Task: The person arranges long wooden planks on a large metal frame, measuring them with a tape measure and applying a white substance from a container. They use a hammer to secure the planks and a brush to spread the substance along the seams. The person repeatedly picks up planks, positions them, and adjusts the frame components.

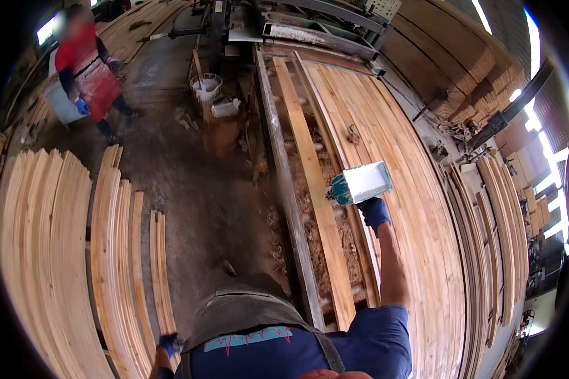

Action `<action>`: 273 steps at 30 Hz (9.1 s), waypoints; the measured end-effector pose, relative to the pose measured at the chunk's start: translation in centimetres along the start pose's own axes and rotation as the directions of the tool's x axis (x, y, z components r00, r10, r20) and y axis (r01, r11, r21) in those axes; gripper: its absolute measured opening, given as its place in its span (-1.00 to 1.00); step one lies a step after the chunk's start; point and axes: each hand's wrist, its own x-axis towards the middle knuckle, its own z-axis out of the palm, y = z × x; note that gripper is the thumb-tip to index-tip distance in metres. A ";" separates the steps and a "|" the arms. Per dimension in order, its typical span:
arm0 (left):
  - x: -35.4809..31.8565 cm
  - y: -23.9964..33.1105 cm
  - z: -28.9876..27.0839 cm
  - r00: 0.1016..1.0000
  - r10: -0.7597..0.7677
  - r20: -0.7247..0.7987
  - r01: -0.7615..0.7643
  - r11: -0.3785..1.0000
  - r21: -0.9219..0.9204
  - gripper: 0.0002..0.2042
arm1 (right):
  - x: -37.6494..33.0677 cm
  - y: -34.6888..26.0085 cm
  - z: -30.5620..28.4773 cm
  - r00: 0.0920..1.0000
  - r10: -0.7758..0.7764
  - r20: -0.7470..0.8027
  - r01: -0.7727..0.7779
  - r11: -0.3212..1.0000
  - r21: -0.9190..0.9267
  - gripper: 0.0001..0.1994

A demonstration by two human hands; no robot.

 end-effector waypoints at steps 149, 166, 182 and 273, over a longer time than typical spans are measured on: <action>22.3 113.2 81.6 0.071 0.112 0.991 -0.941 -0.323 0.104 -0.36 | -2.1 -5.7 18.9 -0.109 0.960 -0.257 -0.301 0.215 0.929 -0.55; 11.8 99.7 87.9 0.904 0.054 0.425 -0.428 0.147 0.892 -0.26 | -1.1 -6.0 10.7 0.104 0.562 -0.820 -0.784 0.554 0.280 -0.48; -1.1 88.5 84.4 0.562 -0.198 0.803 -0.759 0.263 0.595 -0.60 | 12.4 -8.0 1.4 0.866 0.455 -0.207 -0.496 0.834 -0.241 -0.57; -2.0 81.5 84.9 0.474 -0.400 0.784 -0.446 0.659 0.606 -0.62 | -13.2 8.8 9.2 -0.278 0.950 -0.145 0.623 0.293 0.726 -0.65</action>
